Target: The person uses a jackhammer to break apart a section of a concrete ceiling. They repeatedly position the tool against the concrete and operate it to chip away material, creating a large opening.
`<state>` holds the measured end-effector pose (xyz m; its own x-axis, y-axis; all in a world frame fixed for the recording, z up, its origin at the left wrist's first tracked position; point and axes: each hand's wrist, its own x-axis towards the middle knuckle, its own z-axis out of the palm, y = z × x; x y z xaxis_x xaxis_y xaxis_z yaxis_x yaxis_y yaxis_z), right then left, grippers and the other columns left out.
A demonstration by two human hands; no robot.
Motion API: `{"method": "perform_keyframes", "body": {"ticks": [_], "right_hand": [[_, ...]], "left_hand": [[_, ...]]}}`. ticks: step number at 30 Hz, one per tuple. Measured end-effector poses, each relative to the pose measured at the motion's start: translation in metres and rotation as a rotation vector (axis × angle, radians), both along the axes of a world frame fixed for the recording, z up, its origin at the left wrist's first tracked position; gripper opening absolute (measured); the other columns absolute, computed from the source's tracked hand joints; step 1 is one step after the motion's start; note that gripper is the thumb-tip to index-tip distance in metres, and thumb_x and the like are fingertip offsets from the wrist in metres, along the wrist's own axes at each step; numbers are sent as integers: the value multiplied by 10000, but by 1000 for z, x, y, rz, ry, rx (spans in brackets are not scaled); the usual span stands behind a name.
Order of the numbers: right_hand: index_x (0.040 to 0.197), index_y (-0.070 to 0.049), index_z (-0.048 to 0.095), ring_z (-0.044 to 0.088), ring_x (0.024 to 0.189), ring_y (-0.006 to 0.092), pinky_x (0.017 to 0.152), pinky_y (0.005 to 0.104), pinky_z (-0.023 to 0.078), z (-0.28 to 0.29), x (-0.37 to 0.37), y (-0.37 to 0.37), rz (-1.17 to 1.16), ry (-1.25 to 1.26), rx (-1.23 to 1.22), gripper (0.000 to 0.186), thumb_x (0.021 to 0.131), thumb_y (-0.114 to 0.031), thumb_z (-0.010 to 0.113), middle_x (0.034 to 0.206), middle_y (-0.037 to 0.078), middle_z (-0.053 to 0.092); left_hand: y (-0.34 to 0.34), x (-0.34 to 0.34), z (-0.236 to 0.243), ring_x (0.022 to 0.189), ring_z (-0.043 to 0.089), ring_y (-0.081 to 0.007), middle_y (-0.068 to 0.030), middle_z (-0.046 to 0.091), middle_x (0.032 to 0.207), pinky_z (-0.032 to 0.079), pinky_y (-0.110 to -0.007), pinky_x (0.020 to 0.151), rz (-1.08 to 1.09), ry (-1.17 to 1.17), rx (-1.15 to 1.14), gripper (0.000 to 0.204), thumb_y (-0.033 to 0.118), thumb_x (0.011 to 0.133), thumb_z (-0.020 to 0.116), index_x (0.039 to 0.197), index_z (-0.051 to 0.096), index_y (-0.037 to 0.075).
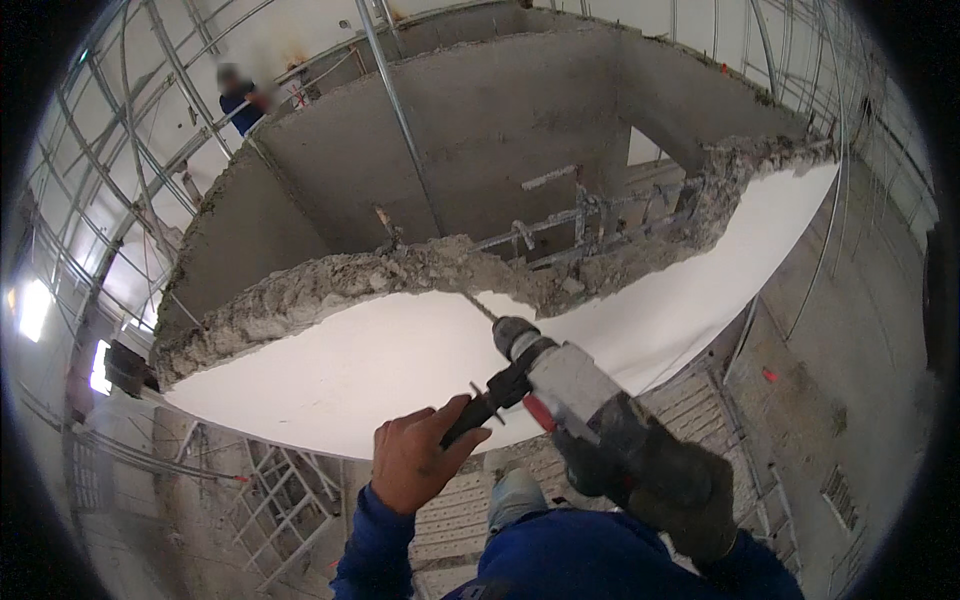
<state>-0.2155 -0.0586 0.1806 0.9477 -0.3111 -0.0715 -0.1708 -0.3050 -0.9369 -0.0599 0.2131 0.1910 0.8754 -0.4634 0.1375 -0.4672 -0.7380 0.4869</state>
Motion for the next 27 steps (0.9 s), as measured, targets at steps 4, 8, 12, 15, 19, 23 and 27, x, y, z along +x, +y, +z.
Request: {"method": "perform_keyframes", "body": {"ticks": [4, 8, 12, 15, 19, 23, 27], "right_hand": [[881, -23, 671, 700, 729, 206, 668, 349, 554, 3, -6, 9, -79, -71, 52, 380, 644, -244, 870, 800, 126, 706], [901, -30, 671, 697, 739, 173, 678, 330, 558, 11, 11, 5, -53, -108, 148, 358, 668, -225, 861, 827, 111, 716], [918, -36, 669, 697, 747, 158, 679, 321, 559, -8, 9, 6, -47, -127, 148, 342, 690, -214, 852, 837, 104, 718], [927, -47, 671, 702, 741, 186, 674, 334, 563, -16, 10, 13, -41, -120, 56, 354, 693, -241, 853, 829, 104, 712], [935, -56, 668, 702, 727, 251, 681, 369, 566, -30, 15, 13, 92, -183, -263, 380, 700, -296, 846, 818, 117, 701], [944, -62, 664, 705, 733, 282, 689, 391, 566, -36, 15, 24, 11, -135, -28, 395, 698, -315, 841, 817, 128, 696], [958, -64, 664, 708, 754, 288, 692, 394, 563, -57, 10, 34, -48, -193, -119, 387, 697, -292, 835, 827, 141, 696]], "left_hand": [[-1, 5, -9, 648, 701, -240, -160, 702, 777, 527, -333, 581, 5, 32, -37, 400, 236, 786, 790, 1118, 687, 39], [-2, 5, -8, 600, 678, -252, -129, 693, 739, 505, -346, 546, 23, 16, -66, 396, 262, 793, 779, 1113, 682, 51], [1, 15, -12, 579, 669, -261, -116, 689, 721, 495, -357, 537, -15, -79, -43, 397, 283, 796, 776, 1105, 682, 53], [-2, 19, -7, 592, 675, -267, -119, 694, 727, 502, -362, 548, -5, -46, -8, 386, 284, 797, 774, 1100, 686, 61], [4, 20, -17, 628, 686, -276, -121, 705, 764, 517, -359, 572, 34, 28, -27, 357, 281, 800, 771, 1084, 690, 79], [9, 25, -30, 658, 696, -272, -121, 715, 803, 530, -358, 594, 8, 4, -70, 354, 280, 803, 769, 1084, 688, 80], [9, 26, -32, 678, 704, -270, -121, 721, 824, 538, -360, 606, -41, -81, -72, 368, 289, 810, 766, 1099, 687, 74]]}}
